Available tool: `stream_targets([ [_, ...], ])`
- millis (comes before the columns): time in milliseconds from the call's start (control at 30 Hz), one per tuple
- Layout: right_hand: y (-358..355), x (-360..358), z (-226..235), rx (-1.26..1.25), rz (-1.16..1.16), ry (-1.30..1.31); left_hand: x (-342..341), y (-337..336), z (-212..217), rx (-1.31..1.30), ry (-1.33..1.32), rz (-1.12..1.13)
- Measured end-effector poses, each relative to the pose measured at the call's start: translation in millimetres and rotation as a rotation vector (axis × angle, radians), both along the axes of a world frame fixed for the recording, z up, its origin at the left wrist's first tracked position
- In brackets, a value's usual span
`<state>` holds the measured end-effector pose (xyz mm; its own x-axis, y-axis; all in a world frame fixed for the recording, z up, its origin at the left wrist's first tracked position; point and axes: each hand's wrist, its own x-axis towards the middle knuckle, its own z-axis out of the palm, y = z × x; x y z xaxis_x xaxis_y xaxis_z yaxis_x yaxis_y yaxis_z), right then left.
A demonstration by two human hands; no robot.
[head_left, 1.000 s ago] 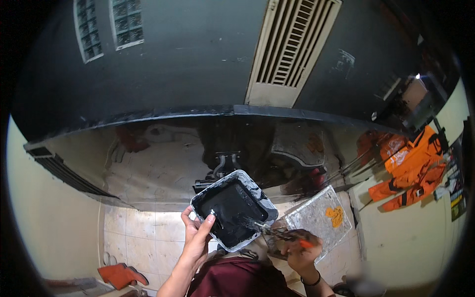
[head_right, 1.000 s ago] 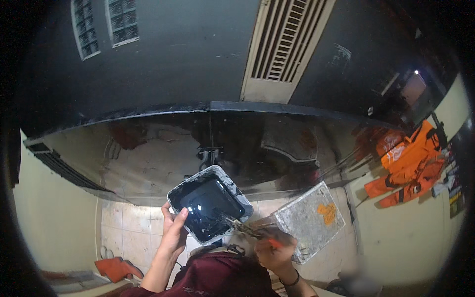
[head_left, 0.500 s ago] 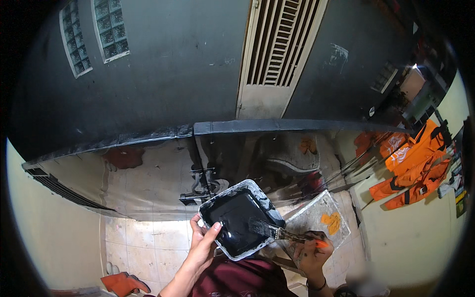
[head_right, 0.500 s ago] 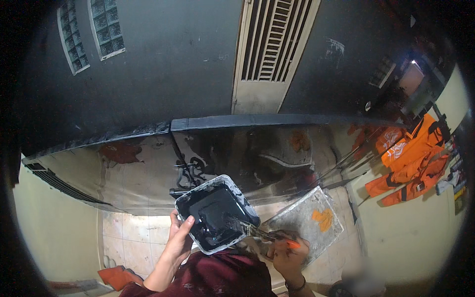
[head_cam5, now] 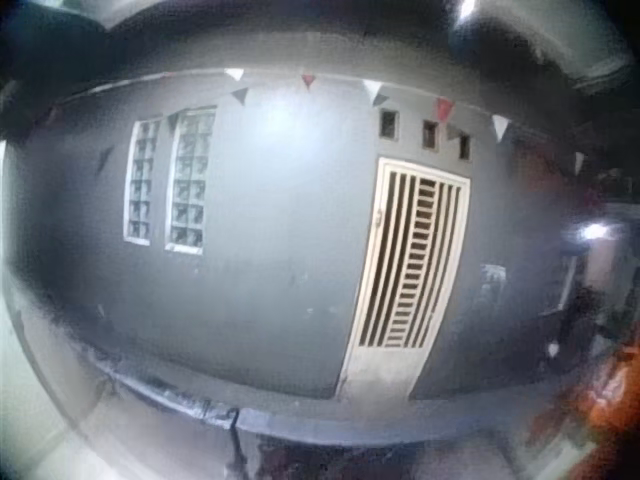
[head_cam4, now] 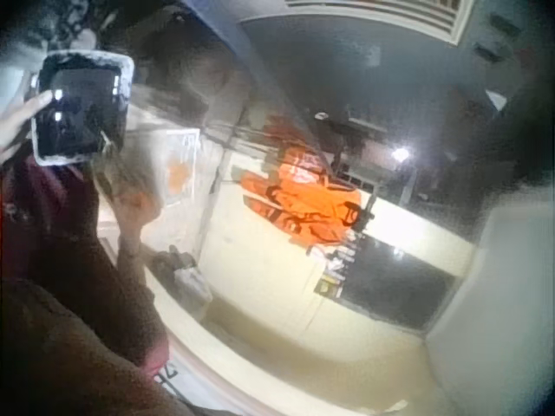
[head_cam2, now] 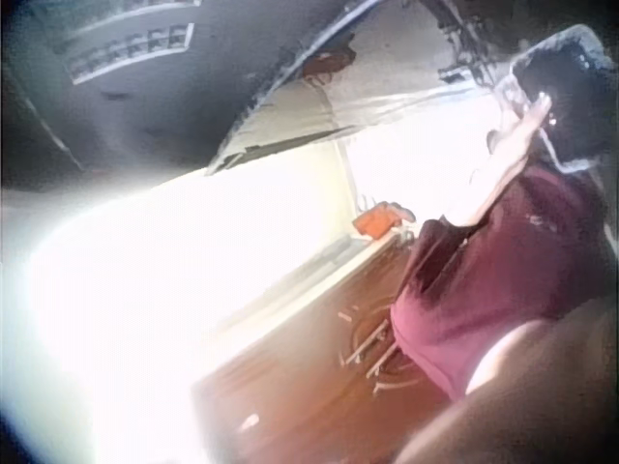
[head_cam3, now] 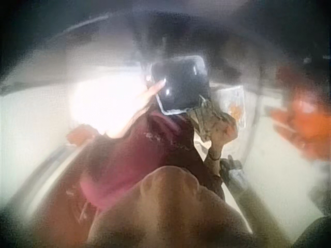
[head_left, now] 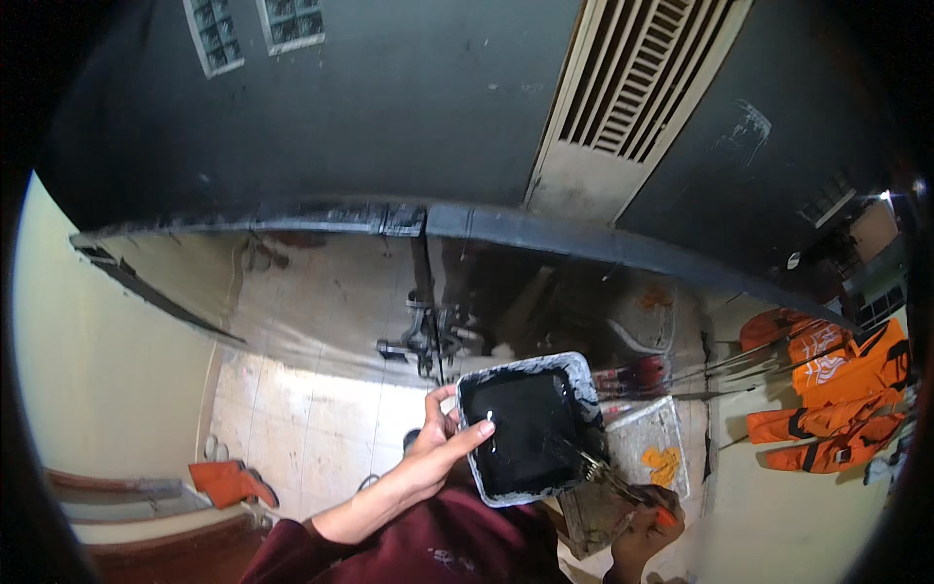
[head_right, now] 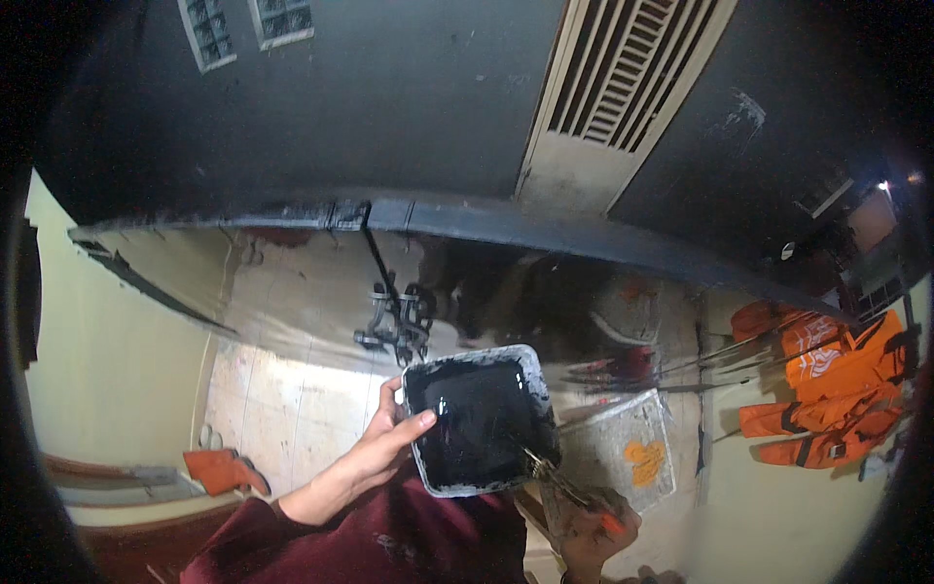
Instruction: The person paints the bottom edge and lower surface of a black metal gate using a paintbrush dipped into a black container of paint.
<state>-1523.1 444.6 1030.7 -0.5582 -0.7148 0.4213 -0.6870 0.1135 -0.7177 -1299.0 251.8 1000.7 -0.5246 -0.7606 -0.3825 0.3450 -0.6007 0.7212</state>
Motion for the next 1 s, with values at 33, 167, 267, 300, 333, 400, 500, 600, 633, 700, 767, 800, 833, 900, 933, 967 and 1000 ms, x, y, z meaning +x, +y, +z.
stream_targets([
  [33, 0.0, 2.9, -0.2, 0.005, 0.006, -0.06, 2.9, -2.8, -2.9, 0.012, 0.013, -0.014],
  [167, -6.2, 27.8, 4.8, -0.067, 0.032, -0.206, 19.6, 5.2, -6.0, -0.001, -0.017, -0.057],
  [267, 5.2, 36.2, -16.7, 0.021, 0.115, 0.148, 42.9, 5.1, -14.3, 0.054, 0.061, -0.062],
  [300, 1.1, 45.0, -18.6, -0.035, 0.071, 0.091, 52.2, 3.6, -14.2, 0.068, 0.09, -0.062],
  [333, -2.5, 59.3, -23.2, -0.09, 0.044, 0.007, 66.5, 6.2, -11.0, 0.055, 0.078, -0.028],
  [400, -16.9, 108.0, -4.2, 0.05, -0.069, -0.077, 90.2, 3.5, -15.1, 0.067, 0.057, -0.022],
  [500, -23.3, 143.1, -5.9, 0.018, 0.121, -0.034, 145.9, -2.9, -20.4, 0.069, 0.045, 0.03],
  [600, -42.4, 208.3, 2.2, 0.124, 0.189, 0.037, 213.7, -4.5, -25.4, 0.096, 0.02, 0.084],
  [633, -52.7, 235.2, 3.5, 0.157, 0.212, -0.003, 239.1, -6.1, -29.3, 0.046, -0.039, 0.103],
  [700, -51.3, 273.2, -22.2, 0.085, 0.181, -0.192, 288.4, -10.3, -36.2, 0.065, -0.118, 0.154],
  [767, -62.2, 313.4, -26.3, 0.1, 0.204, -0.256, 326.8, -18.0, -33.5, 0.097, -0.081, 0.225],
  [800, -72.5, 331.4, -22.7, 0.129, 0.278, -0.264, 339.6, -24.0, -21.1, 0.095, -0.102, 0.22],
  [833, -75.6, 348.9, -22.0, 0.095, 0.282, -0.332, 356.5, -26.7, -24.1, 0.038, -0.133, 0.219],
  [900, -76.6, 374.8, -18.0, 0.013, 0.288, -0.456, 374.5, -36.7, -17.6, 0.049, -0.106, 0.217],
  [933, -75.8, 387.5, -15.7, 0.009, 0.27, -0.444, 382.3, -40.5, -17.2, 0.013, -0.126, 0.203],
  [967, -76.3, 398.8, -14.9, 0.055, 0.278, -0.416, 394.3, -43.7, -16.4, -0.024, -0.151, 0.177],
  [1000, -77.0, 406.9, -14.5, 0.103, 0.288, -0.388, 405.0, -47.4, -17.4, -0.06, -0.175, 0.153],
])
